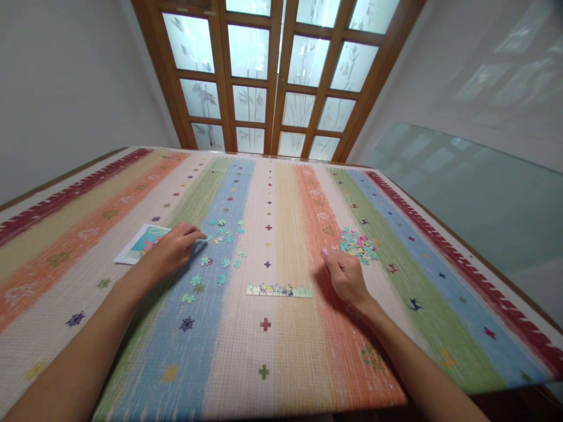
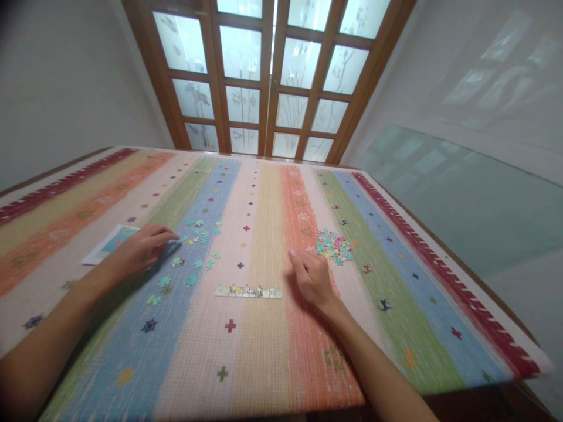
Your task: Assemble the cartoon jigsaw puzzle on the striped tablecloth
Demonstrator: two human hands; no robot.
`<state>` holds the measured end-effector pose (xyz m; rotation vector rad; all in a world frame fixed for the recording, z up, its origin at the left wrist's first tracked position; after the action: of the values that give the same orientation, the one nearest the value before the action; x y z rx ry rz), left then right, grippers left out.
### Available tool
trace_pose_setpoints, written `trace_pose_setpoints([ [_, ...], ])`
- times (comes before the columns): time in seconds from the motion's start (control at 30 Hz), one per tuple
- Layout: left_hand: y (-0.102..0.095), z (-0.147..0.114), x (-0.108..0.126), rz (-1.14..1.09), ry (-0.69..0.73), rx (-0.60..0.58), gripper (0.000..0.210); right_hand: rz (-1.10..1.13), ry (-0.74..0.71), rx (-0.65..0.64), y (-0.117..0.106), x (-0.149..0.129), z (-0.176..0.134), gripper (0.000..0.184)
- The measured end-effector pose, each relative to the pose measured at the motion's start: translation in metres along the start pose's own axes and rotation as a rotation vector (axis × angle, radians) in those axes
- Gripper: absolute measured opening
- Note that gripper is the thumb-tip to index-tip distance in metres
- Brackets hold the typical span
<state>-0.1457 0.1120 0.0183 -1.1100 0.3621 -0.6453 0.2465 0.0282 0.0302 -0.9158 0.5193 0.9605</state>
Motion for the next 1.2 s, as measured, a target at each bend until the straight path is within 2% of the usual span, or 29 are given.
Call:
trace_pose_setpoints([
  [0.13, -0.002, 0.002, 0.001, 0.007, -0.024, -0.003, 0.031, -0.002, -0.01, -0.005, 0.0, 0.001, 0.001, 0.062],
  [0.37, -0.012, 0.012, 0.012, 0.006, -0.035, 0.083, 0.026, -0.026, 0.018, 0.05, -0.005, 0.015, 0.0, 0.065],
  [0.67, -0.012, 0.013, 0.009, 0.006, -0.083, 0.116, 0.024, -0.049, -0.024, 0.053, -0.008, 0.015, -0.002, 0.061],
  [0.8, -0.01, 0.021, 0.005, 0.033, -0.085, 0.121, 0.023, -0.057, -0.087, 0.034, -0.007, 0.009, -0.003, 0.061],
  [1.03, -0.008, 0.026, -0.011, 0.089, -0.124, 0.152, 0.023, -0.093, -0.309, 0.038, -0.009, -0.007, -0.006, 0.054],
  [1.2, -0.009, 0.023, -0.004, 0.075, -0.076, 0.153, 0.024, -0.102, -0.429, 0.024, -0.009, -0.019, -0.01, 0.048],
])
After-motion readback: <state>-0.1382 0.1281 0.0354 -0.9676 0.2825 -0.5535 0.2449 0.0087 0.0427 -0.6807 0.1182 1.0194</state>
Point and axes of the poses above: each hand's wrist, its own z-axis towards the middle knuckle, its own y-axis out of the palm, x = y × z, the point moved 5 cm from there along z, towards the middle knuckle, and after that the axes turned 13 degrees about z, right-handed, at the moved point
